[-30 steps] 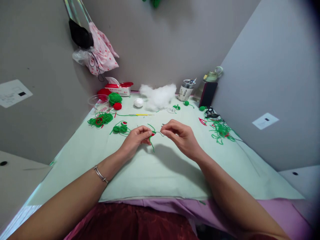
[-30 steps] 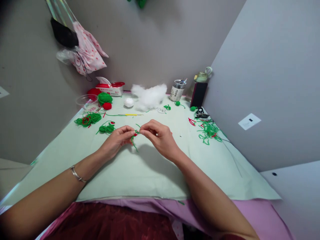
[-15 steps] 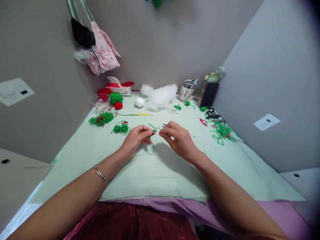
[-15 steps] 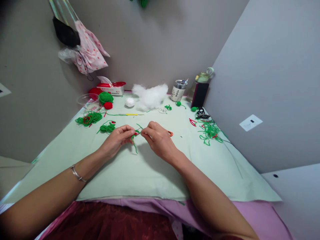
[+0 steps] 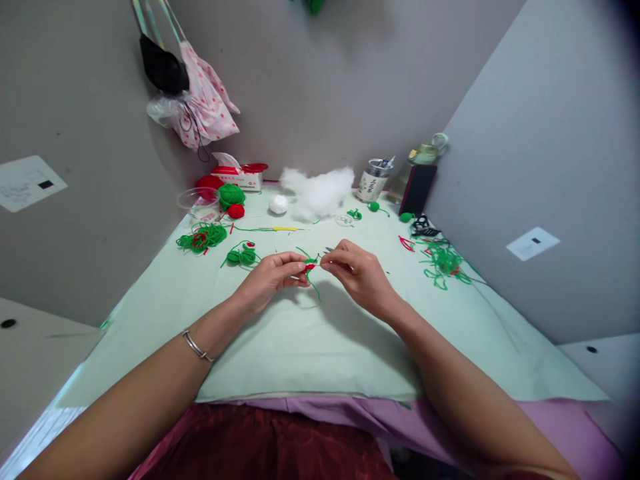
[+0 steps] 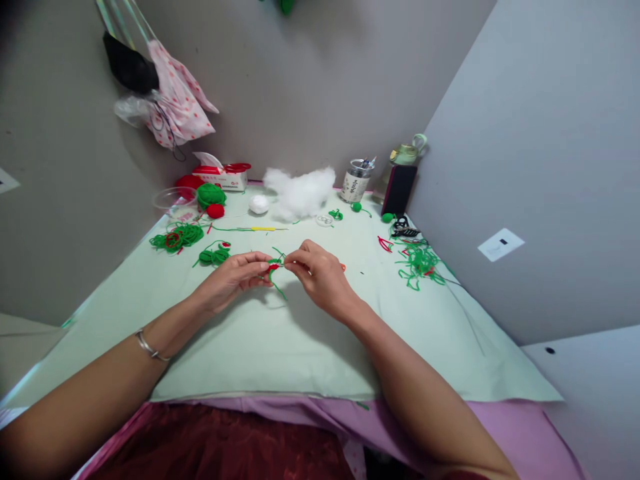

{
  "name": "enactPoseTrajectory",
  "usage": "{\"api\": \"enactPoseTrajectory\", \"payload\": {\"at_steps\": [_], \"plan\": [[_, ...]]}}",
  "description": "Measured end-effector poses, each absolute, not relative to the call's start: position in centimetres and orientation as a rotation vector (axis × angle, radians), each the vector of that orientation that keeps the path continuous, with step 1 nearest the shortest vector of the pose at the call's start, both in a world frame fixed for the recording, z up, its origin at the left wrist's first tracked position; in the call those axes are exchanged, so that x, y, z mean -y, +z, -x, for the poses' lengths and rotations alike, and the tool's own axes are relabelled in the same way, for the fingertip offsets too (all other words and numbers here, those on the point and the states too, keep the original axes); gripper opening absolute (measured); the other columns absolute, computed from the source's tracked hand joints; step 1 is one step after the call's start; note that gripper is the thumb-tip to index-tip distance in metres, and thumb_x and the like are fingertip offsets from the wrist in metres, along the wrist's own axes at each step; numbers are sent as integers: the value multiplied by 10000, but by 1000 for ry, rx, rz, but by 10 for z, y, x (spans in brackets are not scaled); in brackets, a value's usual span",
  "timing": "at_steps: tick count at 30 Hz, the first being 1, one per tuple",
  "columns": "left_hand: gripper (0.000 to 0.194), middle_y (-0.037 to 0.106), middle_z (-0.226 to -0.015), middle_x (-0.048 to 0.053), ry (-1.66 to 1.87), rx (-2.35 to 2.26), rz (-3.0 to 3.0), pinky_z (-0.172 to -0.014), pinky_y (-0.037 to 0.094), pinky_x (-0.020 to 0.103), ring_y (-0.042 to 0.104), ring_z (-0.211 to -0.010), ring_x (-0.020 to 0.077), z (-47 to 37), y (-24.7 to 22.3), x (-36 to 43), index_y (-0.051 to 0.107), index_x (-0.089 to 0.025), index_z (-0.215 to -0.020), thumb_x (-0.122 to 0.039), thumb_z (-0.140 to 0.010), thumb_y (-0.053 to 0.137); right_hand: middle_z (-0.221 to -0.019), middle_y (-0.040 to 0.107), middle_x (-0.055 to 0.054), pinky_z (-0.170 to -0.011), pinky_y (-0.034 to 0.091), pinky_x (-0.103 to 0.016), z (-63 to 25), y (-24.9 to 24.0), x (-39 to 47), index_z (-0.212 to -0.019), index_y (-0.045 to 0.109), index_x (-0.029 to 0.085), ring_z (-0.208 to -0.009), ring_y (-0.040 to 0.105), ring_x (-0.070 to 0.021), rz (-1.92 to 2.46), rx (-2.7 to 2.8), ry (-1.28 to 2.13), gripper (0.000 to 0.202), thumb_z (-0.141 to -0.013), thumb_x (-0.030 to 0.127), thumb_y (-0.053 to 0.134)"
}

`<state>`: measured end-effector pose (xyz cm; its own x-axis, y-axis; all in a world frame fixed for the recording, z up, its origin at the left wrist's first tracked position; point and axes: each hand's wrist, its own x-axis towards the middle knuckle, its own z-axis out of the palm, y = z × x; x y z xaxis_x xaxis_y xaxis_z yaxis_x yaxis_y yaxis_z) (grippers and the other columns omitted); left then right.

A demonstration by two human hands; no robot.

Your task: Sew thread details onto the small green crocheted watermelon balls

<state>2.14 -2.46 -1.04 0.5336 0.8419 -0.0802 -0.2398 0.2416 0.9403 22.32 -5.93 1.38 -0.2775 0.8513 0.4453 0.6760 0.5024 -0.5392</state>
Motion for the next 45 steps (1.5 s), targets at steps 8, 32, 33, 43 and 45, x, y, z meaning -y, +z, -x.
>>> {"api": "enactPoseTrajectory", "payload": {"at_steps": [8,32,33,43,45], "plan": [[222,642,-829,26,763,-657,-1108,-759,541,312,601,-738,127,-20,-7,25,698,-144,-885,-330,-770,733,-790,573,-22,-639,384,-267,-229,18,56,-869,729,191,-715,522,-128,1166,1922,679,110,-895,237,633],[198,647,-802,10,764,-594,-1011,-785,534,270,614,-733,104,-23,-10,26,691,-140,-927,-266,-781,738,-785,564,-20,-586,391,-255,-217,9,59,-829,696,202,-619,501,-108,1229,1854,194,111,-846,311,709],[201,646,-804,9,765,-594,-1004,-791,535,270,615,-737,104,-22,-9,26,688,-141,-930,-260,-777,741,-791,568,-21,-586,393,-254,-217,9,59,-836,693,204,-614,504,-107,1225,1856,161,100,-849,302,707],[226,614,-746,-19,859,-641,-1008,-803,541,307,604,-695,102,-26,-12,28,621,-160,-858,-283,-741,770,-845,636,-32,-638,447,-243,-205,0,66,-951,551,192,-689,606,-130,1169,1945,117,59,-945,153,508],[235,605,-729,-22,875,-659,-1029,-783,541,302,601,-686,103,-26,-13,29,611,-157,-826,-299,-734,774,-829,640,-35,-637,445,-244,-201,-2,69,-952,525,191,-708,621,-141,1167,1987,77,46,-956,168,485]]}}
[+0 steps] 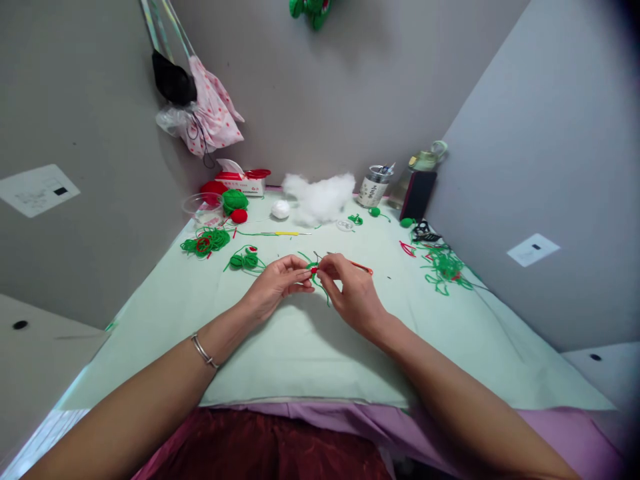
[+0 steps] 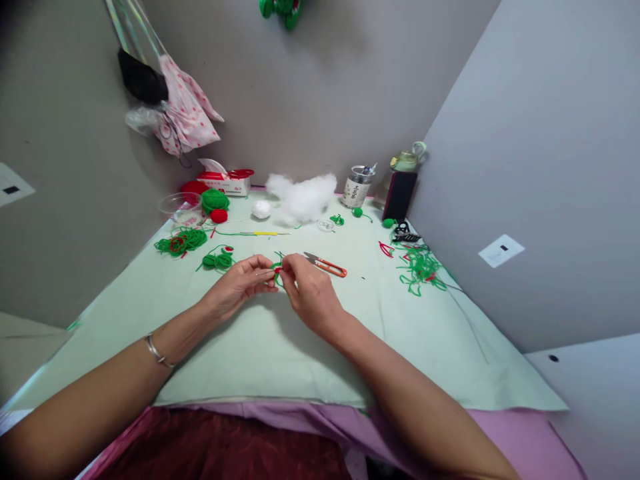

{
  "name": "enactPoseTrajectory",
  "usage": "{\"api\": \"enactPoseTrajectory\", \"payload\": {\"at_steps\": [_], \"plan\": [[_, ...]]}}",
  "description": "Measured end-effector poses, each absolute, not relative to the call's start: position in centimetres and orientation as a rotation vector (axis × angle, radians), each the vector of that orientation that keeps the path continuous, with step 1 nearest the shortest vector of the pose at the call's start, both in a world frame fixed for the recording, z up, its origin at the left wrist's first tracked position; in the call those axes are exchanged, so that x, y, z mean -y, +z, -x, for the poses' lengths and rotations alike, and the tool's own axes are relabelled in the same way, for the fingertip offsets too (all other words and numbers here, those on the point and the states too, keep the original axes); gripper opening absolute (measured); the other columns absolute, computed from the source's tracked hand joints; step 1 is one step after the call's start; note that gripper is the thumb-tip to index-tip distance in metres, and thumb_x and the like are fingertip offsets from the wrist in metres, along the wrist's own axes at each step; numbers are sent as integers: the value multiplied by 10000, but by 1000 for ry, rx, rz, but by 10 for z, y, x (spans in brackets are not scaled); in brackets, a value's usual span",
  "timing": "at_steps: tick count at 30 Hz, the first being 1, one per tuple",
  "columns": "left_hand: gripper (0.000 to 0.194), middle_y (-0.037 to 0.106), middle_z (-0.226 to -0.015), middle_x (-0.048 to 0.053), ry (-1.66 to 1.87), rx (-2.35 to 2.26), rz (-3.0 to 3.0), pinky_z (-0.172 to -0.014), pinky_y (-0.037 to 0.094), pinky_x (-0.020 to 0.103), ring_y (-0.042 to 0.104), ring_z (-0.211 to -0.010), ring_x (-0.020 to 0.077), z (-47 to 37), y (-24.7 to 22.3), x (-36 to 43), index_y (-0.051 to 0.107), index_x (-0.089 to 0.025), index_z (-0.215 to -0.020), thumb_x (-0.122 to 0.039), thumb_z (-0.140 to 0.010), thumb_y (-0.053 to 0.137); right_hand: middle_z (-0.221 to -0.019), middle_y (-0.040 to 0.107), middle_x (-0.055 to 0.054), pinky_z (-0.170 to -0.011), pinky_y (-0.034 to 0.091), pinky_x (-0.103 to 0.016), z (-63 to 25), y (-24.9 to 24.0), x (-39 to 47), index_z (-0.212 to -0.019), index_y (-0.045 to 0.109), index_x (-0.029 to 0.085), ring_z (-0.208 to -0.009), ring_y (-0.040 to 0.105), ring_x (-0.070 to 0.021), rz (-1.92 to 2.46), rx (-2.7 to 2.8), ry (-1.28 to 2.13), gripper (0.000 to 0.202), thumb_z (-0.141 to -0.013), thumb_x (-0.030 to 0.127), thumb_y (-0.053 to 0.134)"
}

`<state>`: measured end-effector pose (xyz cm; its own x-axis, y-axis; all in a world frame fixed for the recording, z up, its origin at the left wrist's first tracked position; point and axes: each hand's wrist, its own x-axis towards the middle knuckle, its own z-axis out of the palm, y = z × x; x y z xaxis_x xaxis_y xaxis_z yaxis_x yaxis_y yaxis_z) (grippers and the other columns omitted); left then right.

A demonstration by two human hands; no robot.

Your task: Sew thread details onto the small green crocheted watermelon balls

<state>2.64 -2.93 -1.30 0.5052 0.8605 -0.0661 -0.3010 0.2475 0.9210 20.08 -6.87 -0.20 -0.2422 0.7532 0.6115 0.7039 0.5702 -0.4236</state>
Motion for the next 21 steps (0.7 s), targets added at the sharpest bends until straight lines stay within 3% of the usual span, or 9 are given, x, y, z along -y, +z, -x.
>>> {"api": "enactPoseTrajectory", "payload": {"at_steps": [10,14,17,21], "plan": [[233,619,-688,-10,861,-751,-1126,-732,525,291,608,-666,124,-29,-12,35,611,-154,-806,-335,-745,745,-866,659,-52,-649,406,-246,-208,-8,65,-990,601,215,-773,603,-154,1170,2210,-7,181,-953,137,442],[244,631,-750,-7,868,-743,-1148,-734,520,291,618,-681,120,-30,-14,34,617,-154,-807,-349,-744,749,-1019,642,-67,-628,390,-253,-205,-6,67,-928,640,226,-792,584,-148,1165,2126,-40,231,-929,115,437],[242,638,-770,-7,859,-733,-1133,-742,517,295,621,-674,115,-31,-16,34,609,-152,-803,-339,-742,751,-930,646,-60,-633,433,-260,-202,0,65,-904,606,210,-742,591,-141,1053,1929,382,153,-953,208,462],[253,659,-788,3,834,-715,-1134,-752,517,306,625,-655,112,-32,-19,34,600,-151,-819,-338,-742,752,-714,610,0,-515,425,-237,-204,5,58,-897,492,204,-556,562,-114,941,1528,1135,181,-966,371,489]]}}
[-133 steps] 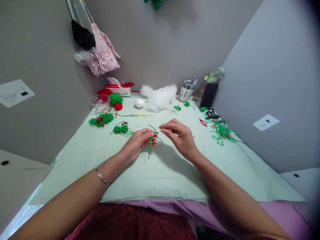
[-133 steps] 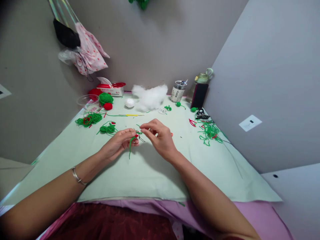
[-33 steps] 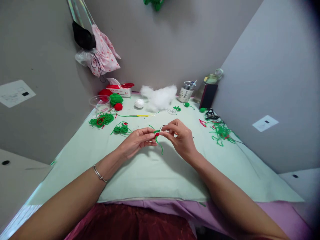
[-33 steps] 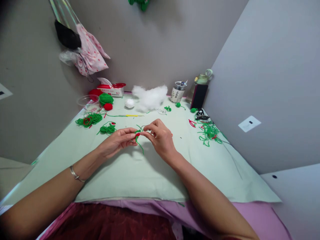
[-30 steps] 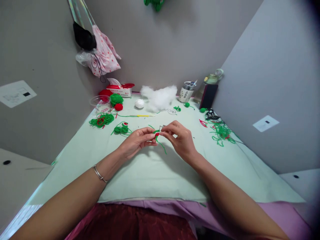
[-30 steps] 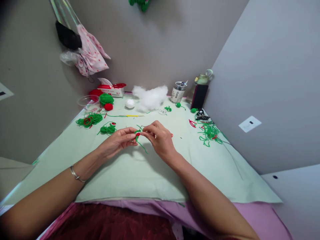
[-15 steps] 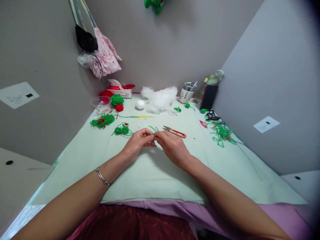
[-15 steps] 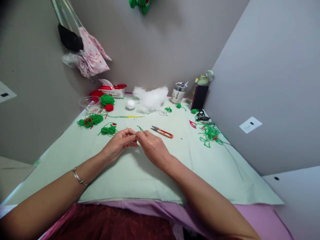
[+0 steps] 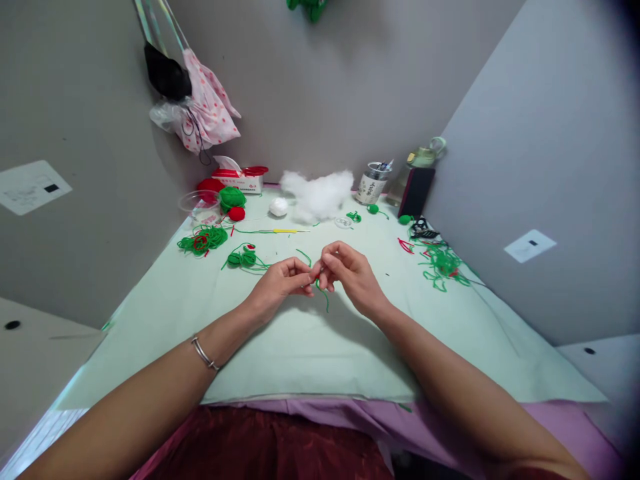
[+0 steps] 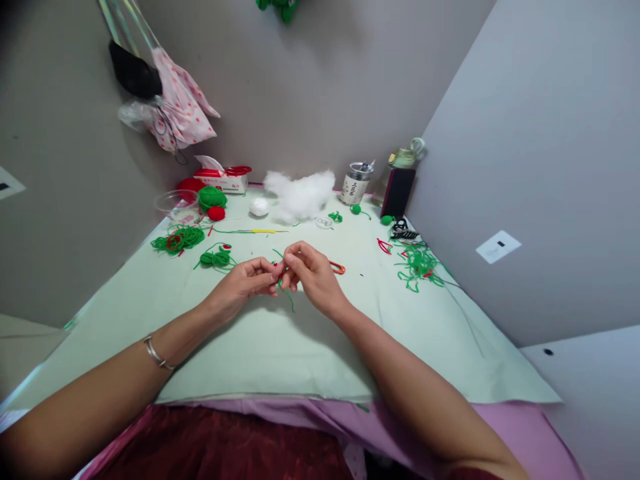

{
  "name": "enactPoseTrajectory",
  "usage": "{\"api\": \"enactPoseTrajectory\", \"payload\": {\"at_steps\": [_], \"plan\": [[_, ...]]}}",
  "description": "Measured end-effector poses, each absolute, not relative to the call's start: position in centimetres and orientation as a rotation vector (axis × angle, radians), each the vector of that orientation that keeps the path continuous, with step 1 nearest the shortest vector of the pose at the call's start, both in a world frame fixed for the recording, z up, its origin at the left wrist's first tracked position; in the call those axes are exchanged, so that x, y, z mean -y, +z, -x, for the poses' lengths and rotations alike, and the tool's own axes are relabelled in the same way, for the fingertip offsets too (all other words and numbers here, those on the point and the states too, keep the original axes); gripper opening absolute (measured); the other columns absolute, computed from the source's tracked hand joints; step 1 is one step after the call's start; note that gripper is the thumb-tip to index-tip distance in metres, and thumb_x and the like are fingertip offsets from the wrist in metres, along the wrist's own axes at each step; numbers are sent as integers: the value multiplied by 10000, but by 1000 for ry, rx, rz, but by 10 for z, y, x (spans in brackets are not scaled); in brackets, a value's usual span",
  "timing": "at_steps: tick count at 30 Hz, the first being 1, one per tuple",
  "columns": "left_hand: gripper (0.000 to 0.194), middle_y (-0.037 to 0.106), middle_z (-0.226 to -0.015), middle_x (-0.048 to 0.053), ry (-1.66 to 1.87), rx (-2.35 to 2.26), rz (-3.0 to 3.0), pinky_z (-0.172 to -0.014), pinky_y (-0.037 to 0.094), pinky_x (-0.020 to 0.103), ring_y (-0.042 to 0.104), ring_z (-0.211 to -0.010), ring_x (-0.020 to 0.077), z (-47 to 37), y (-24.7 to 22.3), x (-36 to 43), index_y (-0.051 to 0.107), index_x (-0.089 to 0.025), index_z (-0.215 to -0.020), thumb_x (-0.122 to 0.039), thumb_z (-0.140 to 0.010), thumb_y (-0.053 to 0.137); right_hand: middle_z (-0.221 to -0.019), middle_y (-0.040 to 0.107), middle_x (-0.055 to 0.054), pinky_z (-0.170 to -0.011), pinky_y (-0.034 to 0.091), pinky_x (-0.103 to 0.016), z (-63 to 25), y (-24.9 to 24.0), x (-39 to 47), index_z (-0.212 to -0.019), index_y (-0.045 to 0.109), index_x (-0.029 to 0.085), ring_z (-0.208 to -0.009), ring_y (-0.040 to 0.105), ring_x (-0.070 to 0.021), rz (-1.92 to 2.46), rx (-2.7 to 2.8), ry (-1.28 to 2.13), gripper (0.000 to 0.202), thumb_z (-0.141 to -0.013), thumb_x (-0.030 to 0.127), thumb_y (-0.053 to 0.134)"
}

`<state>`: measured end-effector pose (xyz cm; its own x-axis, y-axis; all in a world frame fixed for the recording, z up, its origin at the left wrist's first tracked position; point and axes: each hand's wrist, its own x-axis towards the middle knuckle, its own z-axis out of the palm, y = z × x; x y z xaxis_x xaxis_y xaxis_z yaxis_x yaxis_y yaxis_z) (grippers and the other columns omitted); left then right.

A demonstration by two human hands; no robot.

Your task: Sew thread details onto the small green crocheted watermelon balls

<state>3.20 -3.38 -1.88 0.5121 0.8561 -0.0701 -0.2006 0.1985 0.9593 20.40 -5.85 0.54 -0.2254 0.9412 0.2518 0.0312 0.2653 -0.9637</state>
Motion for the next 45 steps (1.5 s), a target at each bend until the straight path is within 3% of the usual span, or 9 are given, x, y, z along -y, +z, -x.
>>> {"api": "enactPoseTrajectory", "payload": {"at_steps": [5,9,12,17,22,37,45], "plan": [[263,635,-770,-6,869,-770,-1160,-735,520,307,612,-643,113,-32,-18,32,600,-152,-798,-335,-717,770,-579,524,61,-467,325,-195,-210,17,62,-869,512,194,-454,406,-59,853,1385,1381,246,-908,420,600],[233,607,-765,-19,896,-817,-1168,-712,504,281,603,-634,102,-30,-13,32,618,-155,-805,-314,-716,764,-530,467,75,-439,273,-204,-216,30,68,-846,552,195,-423,325,-56,787,1380,1393,228,-882,403,640],[228,606,-782,-17,913,-809,-1150,-733,511,292,600,-651,102,-30,-13,32,627,-157,-825,-316,-724,755,-579,512,44,-462,299,-223,-219,32,69,-831,604,192,-463,368,-71,888,1442,1226,211,-883,393,640],[251,603,-782,-19,960,-791,-1131,-764,525,317,599,-667,108,-29,-18,30,621,-167,-868,-331,-730,752,-780,586,-28,-588,387,-268,-216,25,68,-812,688,202,-661,490,-125,1070,1704,640,165,-877,350,658],[252,593,-746,-28,976,-807,-1130,-731,511,291,618,-659,113,-28,-15,30,582,-169,-828,-313,-722,760,-723,539,-7,-586,363,-260,-212,17,69,-846,671,194,-609,454,-108,1148,1944,345,107,-916,231,599],[245,600,-736,-24,1004,-884,-1250,-683,460,272,623,-660,128,-30,-13,32,582,-174,-802,-326,-720,756,-705,576,-1,-561,326,-241,-210,15,68,-776,625,172,-580,462,-98,1292,2053,353,128,-889,154,568],[82,544,-821,10,1211,-979,-1895,-724,421,281,524,-755,149,-28,-19,40,572,-208,-797,-247,-844,627,-670,572,3,-586,317,-252,-206,8,66,-758,620,171,-603,466,-117,1340,2006,421,128,-873,140,576]]}}
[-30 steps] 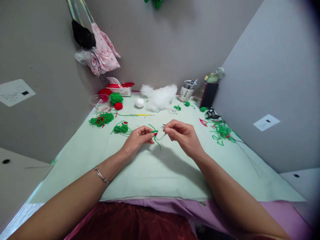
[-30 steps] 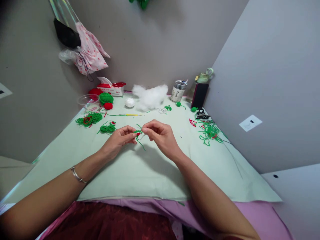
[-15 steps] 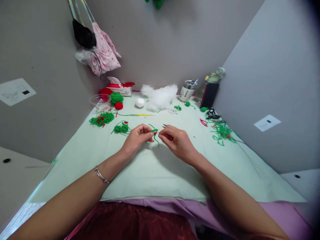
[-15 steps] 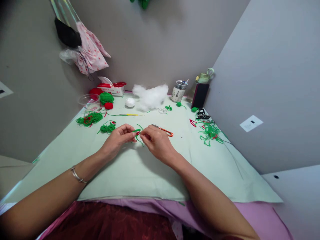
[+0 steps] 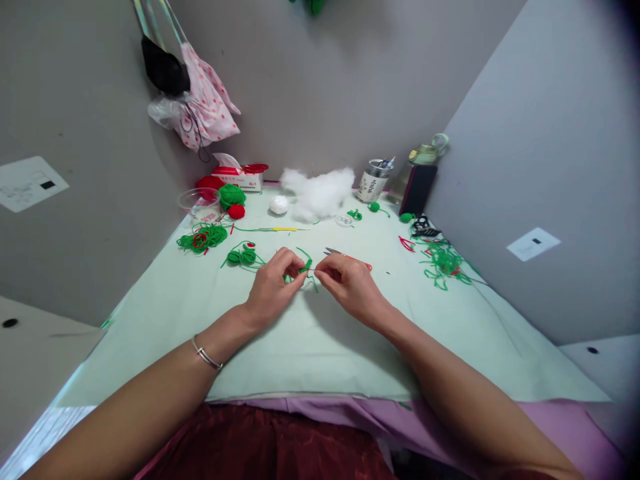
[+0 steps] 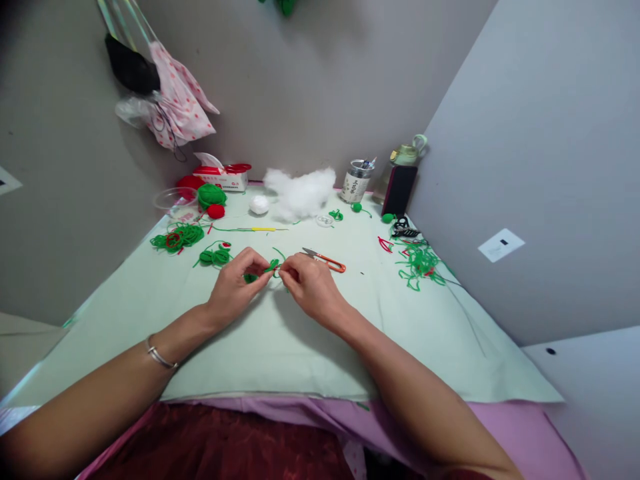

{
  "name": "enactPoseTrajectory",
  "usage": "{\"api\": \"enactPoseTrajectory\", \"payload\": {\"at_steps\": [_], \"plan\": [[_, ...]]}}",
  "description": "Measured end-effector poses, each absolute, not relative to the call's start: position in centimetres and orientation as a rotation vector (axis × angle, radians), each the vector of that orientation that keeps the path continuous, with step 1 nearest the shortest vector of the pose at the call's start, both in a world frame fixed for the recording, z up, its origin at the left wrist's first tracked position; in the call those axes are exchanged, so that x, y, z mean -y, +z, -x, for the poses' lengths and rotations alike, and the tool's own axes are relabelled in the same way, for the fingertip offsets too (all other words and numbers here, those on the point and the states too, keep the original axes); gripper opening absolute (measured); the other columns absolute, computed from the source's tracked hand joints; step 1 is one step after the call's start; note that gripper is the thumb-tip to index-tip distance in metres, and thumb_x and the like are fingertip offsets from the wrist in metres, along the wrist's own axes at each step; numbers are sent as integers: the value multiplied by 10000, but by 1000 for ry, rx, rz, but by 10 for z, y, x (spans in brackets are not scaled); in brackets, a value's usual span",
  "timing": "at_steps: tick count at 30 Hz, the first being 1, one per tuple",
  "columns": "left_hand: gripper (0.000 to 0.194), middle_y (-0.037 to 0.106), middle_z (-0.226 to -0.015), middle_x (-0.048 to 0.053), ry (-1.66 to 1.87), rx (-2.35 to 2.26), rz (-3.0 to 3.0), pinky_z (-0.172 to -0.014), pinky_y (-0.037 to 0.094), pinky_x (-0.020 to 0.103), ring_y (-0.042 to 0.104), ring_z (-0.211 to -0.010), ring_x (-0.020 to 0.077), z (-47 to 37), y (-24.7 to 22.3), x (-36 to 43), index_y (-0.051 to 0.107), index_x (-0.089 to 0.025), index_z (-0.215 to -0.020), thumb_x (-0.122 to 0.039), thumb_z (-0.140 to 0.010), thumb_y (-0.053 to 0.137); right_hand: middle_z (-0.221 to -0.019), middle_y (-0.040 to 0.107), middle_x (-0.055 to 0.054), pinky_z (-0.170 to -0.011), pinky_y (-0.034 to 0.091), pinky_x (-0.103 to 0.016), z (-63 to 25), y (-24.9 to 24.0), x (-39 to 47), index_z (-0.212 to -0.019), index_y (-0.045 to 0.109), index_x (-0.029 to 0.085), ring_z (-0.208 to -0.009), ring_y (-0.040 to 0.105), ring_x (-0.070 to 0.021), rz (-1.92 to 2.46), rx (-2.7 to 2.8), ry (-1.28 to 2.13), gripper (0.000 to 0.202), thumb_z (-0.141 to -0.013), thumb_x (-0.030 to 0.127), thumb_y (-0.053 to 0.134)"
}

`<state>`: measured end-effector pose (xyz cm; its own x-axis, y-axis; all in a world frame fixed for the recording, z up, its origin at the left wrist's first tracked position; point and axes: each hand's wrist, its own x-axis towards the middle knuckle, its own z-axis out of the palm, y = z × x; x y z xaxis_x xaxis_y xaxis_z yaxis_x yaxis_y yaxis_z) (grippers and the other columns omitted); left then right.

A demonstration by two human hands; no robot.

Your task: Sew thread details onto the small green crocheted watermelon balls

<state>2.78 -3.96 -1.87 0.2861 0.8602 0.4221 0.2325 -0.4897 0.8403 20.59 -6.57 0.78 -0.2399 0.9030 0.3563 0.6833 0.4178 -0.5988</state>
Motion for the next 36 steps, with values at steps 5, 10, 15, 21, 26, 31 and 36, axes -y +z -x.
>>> {"api": "enactPoseTrajectory", "payload": {"at_steps": [5,10,15,21,26,31,36], "plan": [[60,553,-824,26,1223,-924,-2063,-747,405,294,525,-786,167,-26,-19,43,599,-213,-832,-236,-885,585,-689,558,-4,-600,341,-259,-203,2,63,-795,589,172,-620,473,-128,1269,1971,440,119,-905,169,547],[132,575,-899,23,1273,-857,-1690,-773,459,281,569,-840,161,-31,-15,45,602,-203,-876,-310,-839,669,-721,545,2,-604,356,-258,-204,1,62,-812,628,185,-631,469,-117,1175,1835,474,105,-908,207,593],[249,603,-878,14,971,-683,-1212,-806,513,317,621,-782,139,-32,-8,41,585,-174,-925,-409,-861,635,-740,537,-2,-615,368,-270,-205,2,61,-870,690,214,-663,466,-127,1063,1697,505,74,-901,224,623],[217,642,-874,19,916,-579,-947,-816,525,287,644,-780,120,-27,-6,35,599,-162,-946,-298,-816,708,-791,548,-15,-639,404,-280,-209,-4,57,-1010,719,253,-709,506,-137,1027,1687,611,173,-903,187,600],[204,634,-856,14,892,-571,-937,-806,525,285,652,-745,117,-26,-8,33,611,-151,-931,-311,-831,688,-810,551,-18,-641,428,-276,-210,-7,54,-994,734,248,-715,527,-130,1032,1656,681,172,-886,192,613],[175,616,-828,5,895,-647,-1016,-754,511,259,618,-727,106,-29,-9,35,630,-144,-870,-296,-813,697,-858,621,-34,-647,481,-275,-206,0,56,-949,716,200,-704,583,-126,1056,1602,860,171,-906,317,600],[173,650,-857,10,936,-694,-1080,-861,495,295,640,-847,137,-30,-10,37,625,-157,-829,-300,-791,714,-833,654,-25,-688,516,-273,-203,8,59,-931,666,170,-729,621,-130,1099,1586,966,210,-892,372,620]]}}
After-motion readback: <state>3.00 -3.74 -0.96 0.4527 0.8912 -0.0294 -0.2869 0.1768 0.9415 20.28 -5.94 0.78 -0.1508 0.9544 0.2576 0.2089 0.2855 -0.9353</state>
